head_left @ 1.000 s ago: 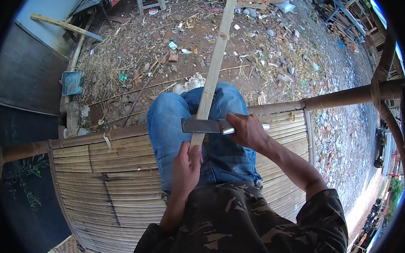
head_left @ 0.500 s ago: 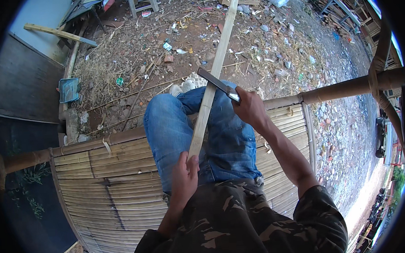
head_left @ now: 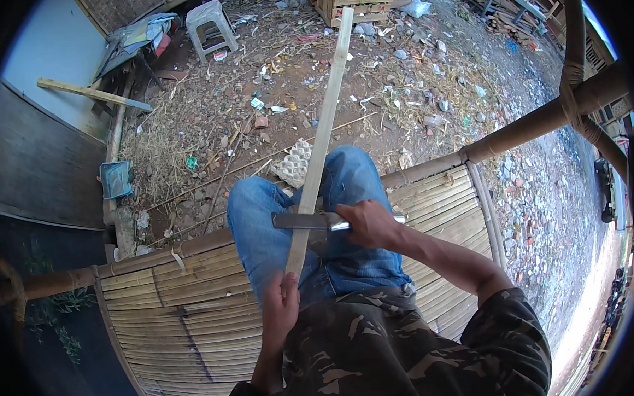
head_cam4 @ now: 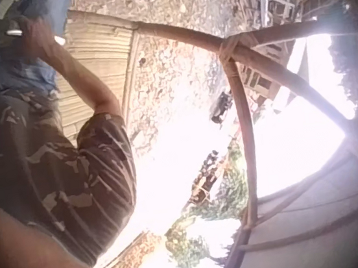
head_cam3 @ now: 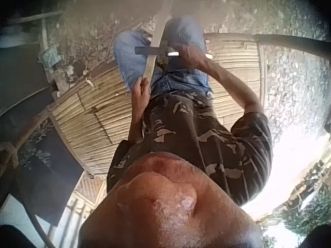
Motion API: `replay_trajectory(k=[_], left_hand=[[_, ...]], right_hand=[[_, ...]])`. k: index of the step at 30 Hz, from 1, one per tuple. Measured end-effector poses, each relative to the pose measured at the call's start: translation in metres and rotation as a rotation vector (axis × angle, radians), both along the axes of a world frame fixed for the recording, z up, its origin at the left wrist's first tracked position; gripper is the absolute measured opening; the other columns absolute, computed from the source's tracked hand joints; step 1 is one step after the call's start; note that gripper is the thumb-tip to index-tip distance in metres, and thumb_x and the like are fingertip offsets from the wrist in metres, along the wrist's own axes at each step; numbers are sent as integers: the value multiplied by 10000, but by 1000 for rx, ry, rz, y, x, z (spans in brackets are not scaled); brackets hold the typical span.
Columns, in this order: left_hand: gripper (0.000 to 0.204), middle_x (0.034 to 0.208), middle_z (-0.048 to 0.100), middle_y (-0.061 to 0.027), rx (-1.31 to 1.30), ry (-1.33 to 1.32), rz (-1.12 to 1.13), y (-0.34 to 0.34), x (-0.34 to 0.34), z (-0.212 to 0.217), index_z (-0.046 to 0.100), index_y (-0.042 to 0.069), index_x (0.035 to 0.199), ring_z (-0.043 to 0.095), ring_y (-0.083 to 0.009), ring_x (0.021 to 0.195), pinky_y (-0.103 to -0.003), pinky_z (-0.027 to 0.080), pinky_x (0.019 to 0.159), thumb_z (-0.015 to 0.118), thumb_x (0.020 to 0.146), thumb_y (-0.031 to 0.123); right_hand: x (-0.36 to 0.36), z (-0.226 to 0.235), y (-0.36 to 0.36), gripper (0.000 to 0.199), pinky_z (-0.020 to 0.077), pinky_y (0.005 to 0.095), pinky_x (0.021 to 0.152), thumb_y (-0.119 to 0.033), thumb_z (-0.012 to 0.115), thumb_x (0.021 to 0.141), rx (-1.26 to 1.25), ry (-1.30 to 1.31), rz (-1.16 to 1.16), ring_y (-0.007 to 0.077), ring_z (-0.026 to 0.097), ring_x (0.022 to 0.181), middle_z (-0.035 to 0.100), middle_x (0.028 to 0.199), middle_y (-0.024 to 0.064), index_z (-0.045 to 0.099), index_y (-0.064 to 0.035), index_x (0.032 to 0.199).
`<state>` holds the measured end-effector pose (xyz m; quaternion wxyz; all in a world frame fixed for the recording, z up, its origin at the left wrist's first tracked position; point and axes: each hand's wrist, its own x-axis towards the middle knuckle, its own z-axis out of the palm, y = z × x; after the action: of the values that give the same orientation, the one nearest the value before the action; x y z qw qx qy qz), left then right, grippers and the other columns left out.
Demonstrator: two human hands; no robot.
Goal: Shaving a strip of bamboo with a large knife or machete to smooth the surface.
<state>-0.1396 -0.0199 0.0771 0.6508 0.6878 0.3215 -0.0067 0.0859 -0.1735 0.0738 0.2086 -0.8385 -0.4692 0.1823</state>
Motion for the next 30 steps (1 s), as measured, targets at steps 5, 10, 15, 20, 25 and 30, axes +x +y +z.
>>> replay_trajectory(k=[5,10,15,20,25,30], left_hand=[[302,532,498,-117,377,74,-131,23,-27,-1,511,11,781,532,-219,472,-336,385,474,545,975,240],[230,631,604,-217,752,72,-187,15,-29,8,611,18,851,615,-415,597,-425,451,496,586,940,229],[193,668,624,-193,848,70,-122,1,-43,-13,650,48,860,614,-387,574,-437,448,482,640,908,235],[169,655,601,-175,816,103,-165,5,-50,-9,633,46,801,593,-361,534,-411,426,457,639,906,179],[177,653,599,-180,802,75,-175,7,-46,-13,623,37,802,592,-367,536,-409,422,453,638,908,177],[160,668,611,-195,758,135,-205,11,-44,-12,638,28,836,608,-371,549,-409,438,459,635,912,169]], right_hand=[[44,-20,1,208,507,513,621,-148,626,725,-42,-128,-281,422,637,698,639,713,202,535,-41,878],[61,-34,-5,177,504,522,644,-132,602,744,-110,-107,-476,428,639,706,637,727,220,584,-36,892],[55,-32,-24,160,512,498,639,-124,606,753,-156,-141,-313,393,657,709,651,727,197,596,-53,896],[118,-59,-58,190,516,490,655,-129,624,752,-231,-220,-572,378,664,714,653,735,203,603,-44,920],[77,-59,-58,178,513,484,617,-111,618,770,-295,-119,-375,368,662,689,650,722,173,599,-52,938],[120,-63,-69,123,512,468,634,-105,567,780,-263,-143,-510,373,647,663,647,725,179,604,-54,886]])
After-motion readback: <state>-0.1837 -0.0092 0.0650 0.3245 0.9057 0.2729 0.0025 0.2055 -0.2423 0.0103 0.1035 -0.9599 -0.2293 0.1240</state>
